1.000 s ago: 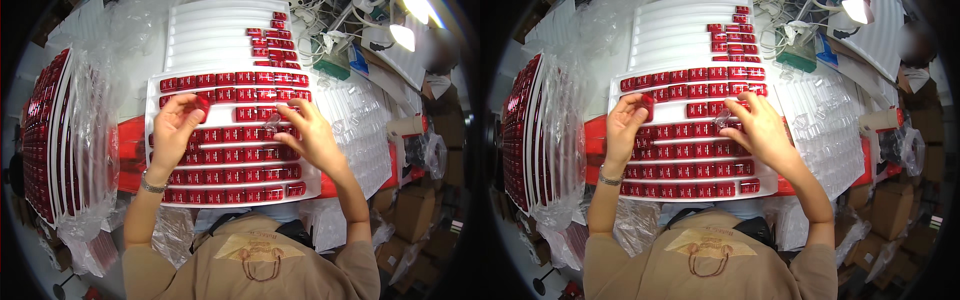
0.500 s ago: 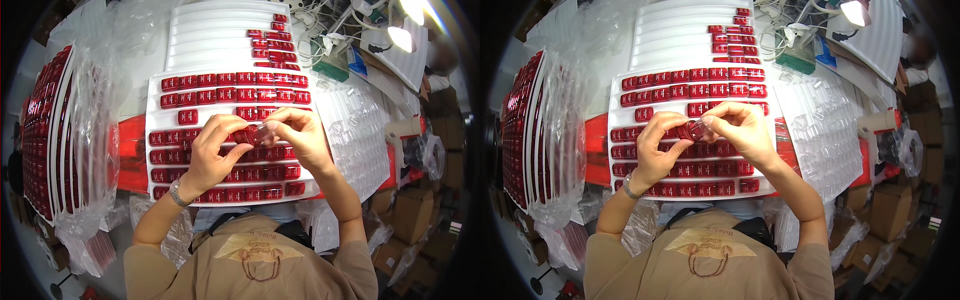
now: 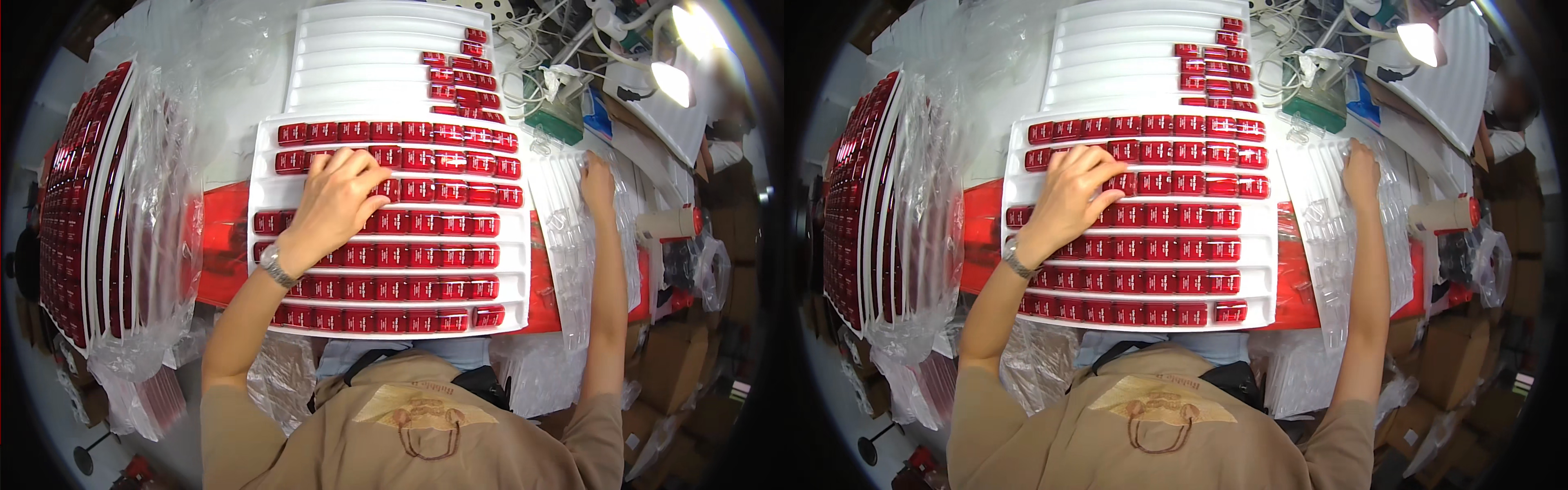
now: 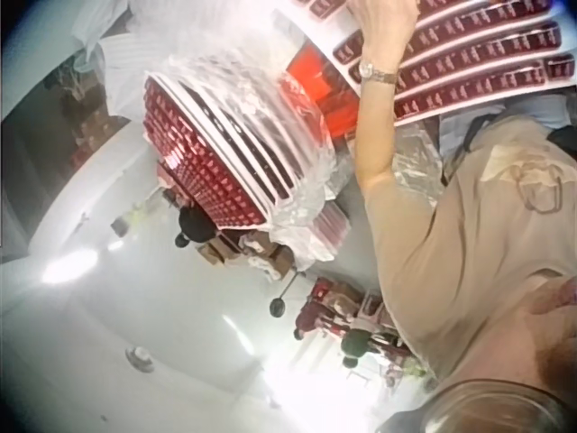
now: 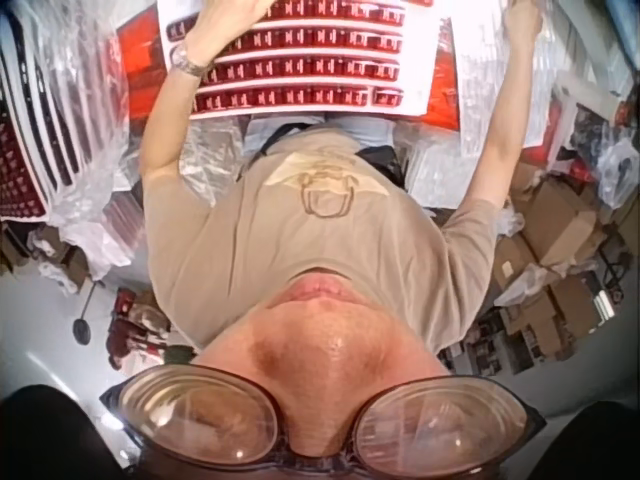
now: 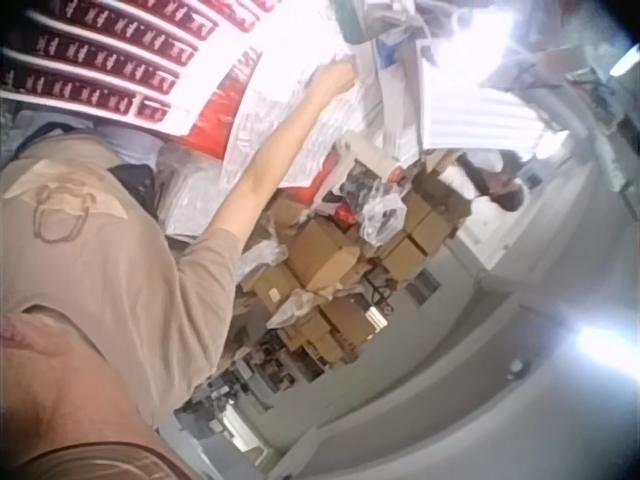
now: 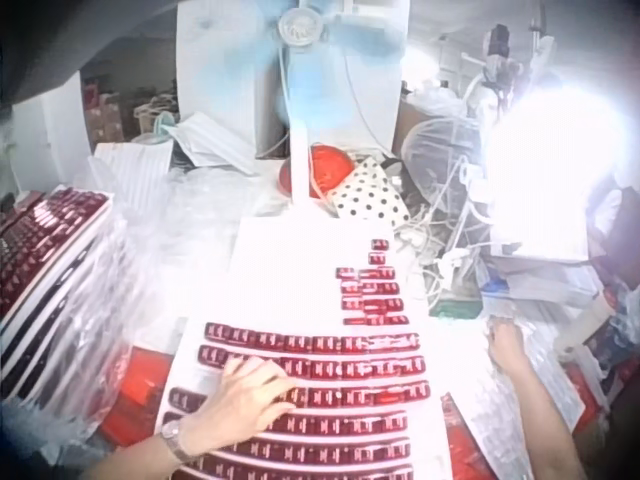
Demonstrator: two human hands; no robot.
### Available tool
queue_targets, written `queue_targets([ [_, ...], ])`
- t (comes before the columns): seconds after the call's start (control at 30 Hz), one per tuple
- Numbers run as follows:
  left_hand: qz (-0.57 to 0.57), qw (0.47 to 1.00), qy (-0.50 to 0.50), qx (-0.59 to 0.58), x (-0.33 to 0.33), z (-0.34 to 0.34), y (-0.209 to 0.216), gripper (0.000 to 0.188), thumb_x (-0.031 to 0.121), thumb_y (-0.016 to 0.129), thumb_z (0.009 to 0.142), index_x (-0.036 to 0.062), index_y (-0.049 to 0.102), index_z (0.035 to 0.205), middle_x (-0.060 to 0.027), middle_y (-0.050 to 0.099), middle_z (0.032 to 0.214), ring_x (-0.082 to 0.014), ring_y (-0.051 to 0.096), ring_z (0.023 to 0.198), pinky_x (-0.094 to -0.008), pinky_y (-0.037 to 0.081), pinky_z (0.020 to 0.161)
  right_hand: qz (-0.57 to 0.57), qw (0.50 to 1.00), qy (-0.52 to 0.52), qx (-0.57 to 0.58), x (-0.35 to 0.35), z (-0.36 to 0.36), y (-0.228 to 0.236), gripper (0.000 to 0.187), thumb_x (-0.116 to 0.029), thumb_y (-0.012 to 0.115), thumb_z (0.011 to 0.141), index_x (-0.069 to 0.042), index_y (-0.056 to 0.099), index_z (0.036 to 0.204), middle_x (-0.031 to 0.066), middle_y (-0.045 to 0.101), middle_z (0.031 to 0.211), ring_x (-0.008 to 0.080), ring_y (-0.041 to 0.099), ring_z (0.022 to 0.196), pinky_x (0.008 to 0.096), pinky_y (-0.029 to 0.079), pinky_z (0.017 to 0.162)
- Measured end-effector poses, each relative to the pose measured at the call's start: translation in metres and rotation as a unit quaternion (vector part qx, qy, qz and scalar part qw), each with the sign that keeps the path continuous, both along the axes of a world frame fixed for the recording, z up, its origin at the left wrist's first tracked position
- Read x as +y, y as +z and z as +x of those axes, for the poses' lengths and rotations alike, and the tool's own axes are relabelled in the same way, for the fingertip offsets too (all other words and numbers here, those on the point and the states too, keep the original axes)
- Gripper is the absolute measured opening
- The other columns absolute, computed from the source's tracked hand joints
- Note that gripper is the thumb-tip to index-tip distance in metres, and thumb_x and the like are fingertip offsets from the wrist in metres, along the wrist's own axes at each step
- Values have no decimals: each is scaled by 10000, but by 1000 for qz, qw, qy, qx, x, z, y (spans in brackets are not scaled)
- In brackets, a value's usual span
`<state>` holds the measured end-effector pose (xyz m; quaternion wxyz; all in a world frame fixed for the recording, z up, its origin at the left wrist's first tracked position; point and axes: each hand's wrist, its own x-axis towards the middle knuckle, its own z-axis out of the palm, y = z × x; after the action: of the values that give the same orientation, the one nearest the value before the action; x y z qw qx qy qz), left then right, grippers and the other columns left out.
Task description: Sort small red plastic items into a tray and package them into individual plastic bags.
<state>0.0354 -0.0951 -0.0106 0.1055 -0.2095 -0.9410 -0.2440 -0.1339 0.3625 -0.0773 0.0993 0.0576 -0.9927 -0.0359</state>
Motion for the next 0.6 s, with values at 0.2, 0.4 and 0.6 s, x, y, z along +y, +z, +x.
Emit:
queue_targets([
  [0.2, -1, 997, 61, -37, -52, 12, 4, 367, 108, 743, 695, 21, 661, 1041, -64, 572, 932, -223, 530, 894, -349, 446, 801, -467, 883, 18, 42, -23, 8, 19, 149, -88, 653, 823, 13, 639, 932, 74, 658, 834, 155, 620, 696, 269, 498, 669],
  [0.4, 39, 999, 25, -27, -49, 14, 7, 265, 56, 699, 738, -5, 629, 986, -83, 555, 927, -229, 539, 876, -327, 464, 783, -706, 666, 189, -153, -215, 115, 90, 124, -31, 673, 811, -10, 674, 932, 29, 663, 765, 77, 606, 676, 211, 487, 606],
  [0.6, 400, 903, 0, -158, -4, 34, 17, 258, 53, 662, 810, 16, 591, 1056, -45, 517, 1017, -134, 540, 932, -248, 472, 760, -446, 787, 423, -56, -270, 151, 103, 147, 51, 683, 738, 9, 653, 876, 120, 633, 786, 191, 638, 687, 274, 502, 590],
])
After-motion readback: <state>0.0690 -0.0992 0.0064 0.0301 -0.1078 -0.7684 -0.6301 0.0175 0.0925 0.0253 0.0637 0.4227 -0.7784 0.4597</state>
